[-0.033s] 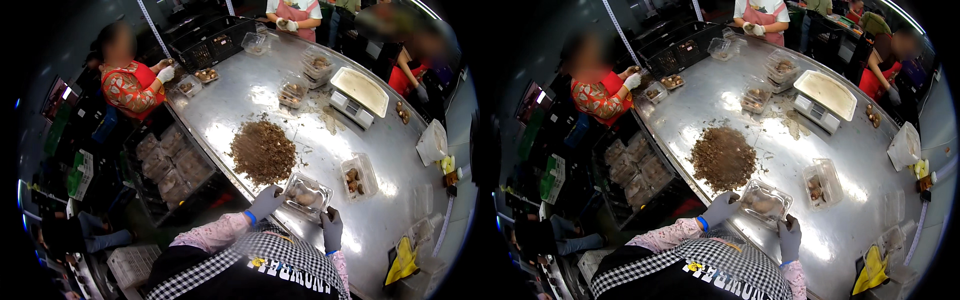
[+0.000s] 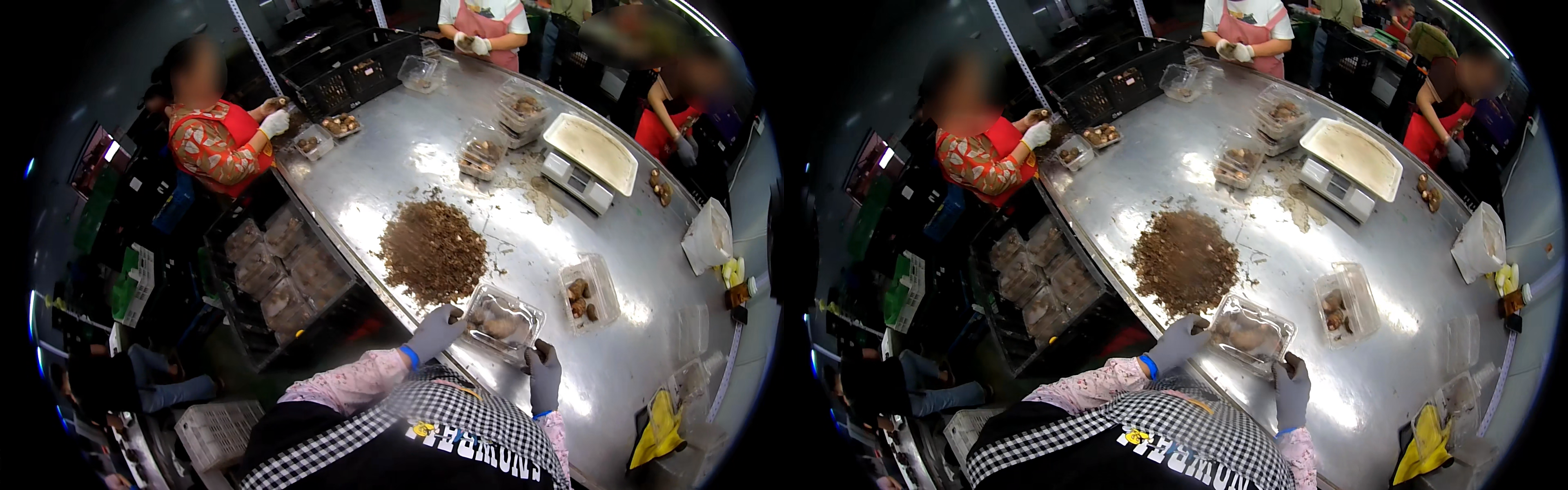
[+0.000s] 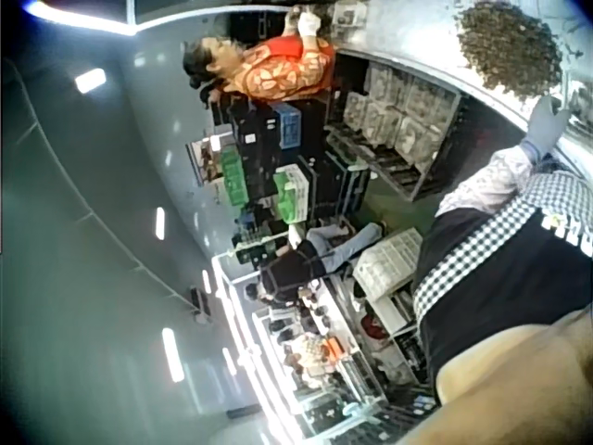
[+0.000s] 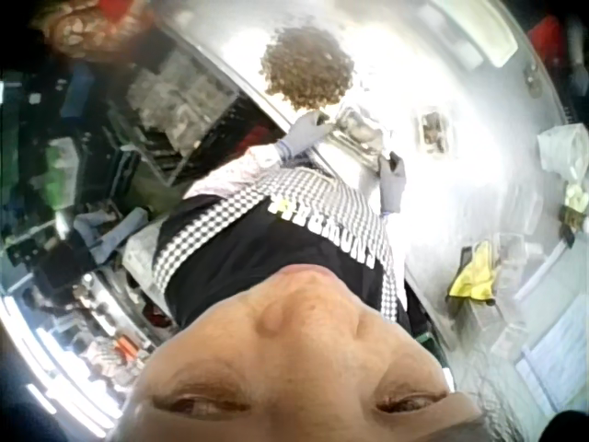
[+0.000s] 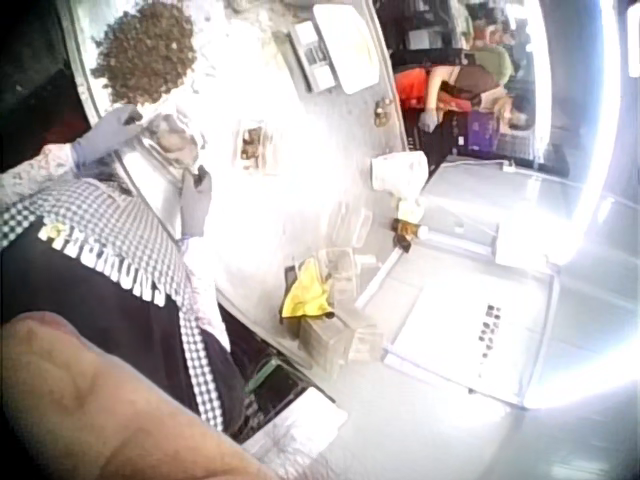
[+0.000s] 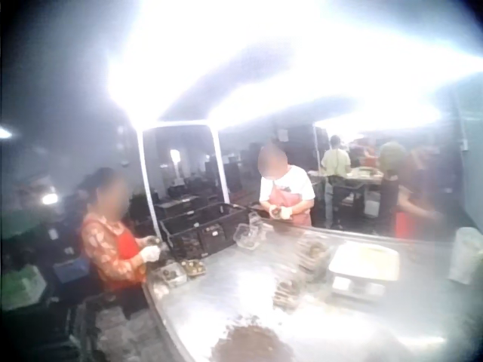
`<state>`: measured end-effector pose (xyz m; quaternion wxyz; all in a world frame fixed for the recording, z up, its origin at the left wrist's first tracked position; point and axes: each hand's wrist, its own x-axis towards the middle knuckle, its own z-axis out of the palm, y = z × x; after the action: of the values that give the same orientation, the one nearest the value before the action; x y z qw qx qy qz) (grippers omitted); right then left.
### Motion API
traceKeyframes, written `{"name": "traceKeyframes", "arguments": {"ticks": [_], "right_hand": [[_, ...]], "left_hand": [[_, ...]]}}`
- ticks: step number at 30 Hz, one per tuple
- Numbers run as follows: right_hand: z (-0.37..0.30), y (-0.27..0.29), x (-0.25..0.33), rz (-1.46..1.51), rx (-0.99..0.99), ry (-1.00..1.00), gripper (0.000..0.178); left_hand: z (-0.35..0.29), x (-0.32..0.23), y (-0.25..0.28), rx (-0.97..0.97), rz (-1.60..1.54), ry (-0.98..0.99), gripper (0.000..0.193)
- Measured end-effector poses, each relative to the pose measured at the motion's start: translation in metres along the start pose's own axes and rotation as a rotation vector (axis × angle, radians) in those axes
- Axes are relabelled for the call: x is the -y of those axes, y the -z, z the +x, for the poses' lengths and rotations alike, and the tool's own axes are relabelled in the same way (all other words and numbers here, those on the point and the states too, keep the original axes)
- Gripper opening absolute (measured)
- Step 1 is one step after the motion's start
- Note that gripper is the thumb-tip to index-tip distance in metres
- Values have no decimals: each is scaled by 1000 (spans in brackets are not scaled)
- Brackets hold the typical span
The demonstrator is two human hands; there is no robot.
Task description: The person peels small brown root vegetables by hand, removing the outer skin and placing the peeled items into a clear plastic container. The person works at a stainless steel table in a commercial kitchen environment, surrounded by other workers performing similar tasks.
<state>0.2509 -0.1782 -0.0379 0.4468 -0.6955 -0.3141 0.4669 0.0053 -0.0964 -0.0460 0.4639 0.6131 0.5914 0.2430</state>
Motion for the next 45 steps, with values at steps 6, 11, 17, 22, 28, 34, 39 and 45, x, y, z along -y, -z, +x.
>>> {"name": "traceKeyframes", "arguments": {"ticks": [6,11,17,22,28,34,39,45], "right_hand": [[10,-9,-3,51,64,-67,36],[20,-11,-28,-99,134,118,21],[16,-29,8,128,101,-62,27],[21,-23,-2,-394,254,419,20],[12,-23,19,-135,164,109,46],[16,-33,50,-199,0,310,41],[73,-38,55,-531,-79,639,35],[105,-39,22,-399,166,353,45]], "left_hand": [[17,14,30,278,-345,134,35],[39,20,40,372,-326,31,30],[42,17,51,397,-197,-66,38],[48,8,58,381,-227,193,43],[48,3,74,562,-144,5,44],[66,8,67,447,-129,-356,55],[95,-28,54,326,-367,-31,49],[106,-8,33,135,-104,-119,50]]}}
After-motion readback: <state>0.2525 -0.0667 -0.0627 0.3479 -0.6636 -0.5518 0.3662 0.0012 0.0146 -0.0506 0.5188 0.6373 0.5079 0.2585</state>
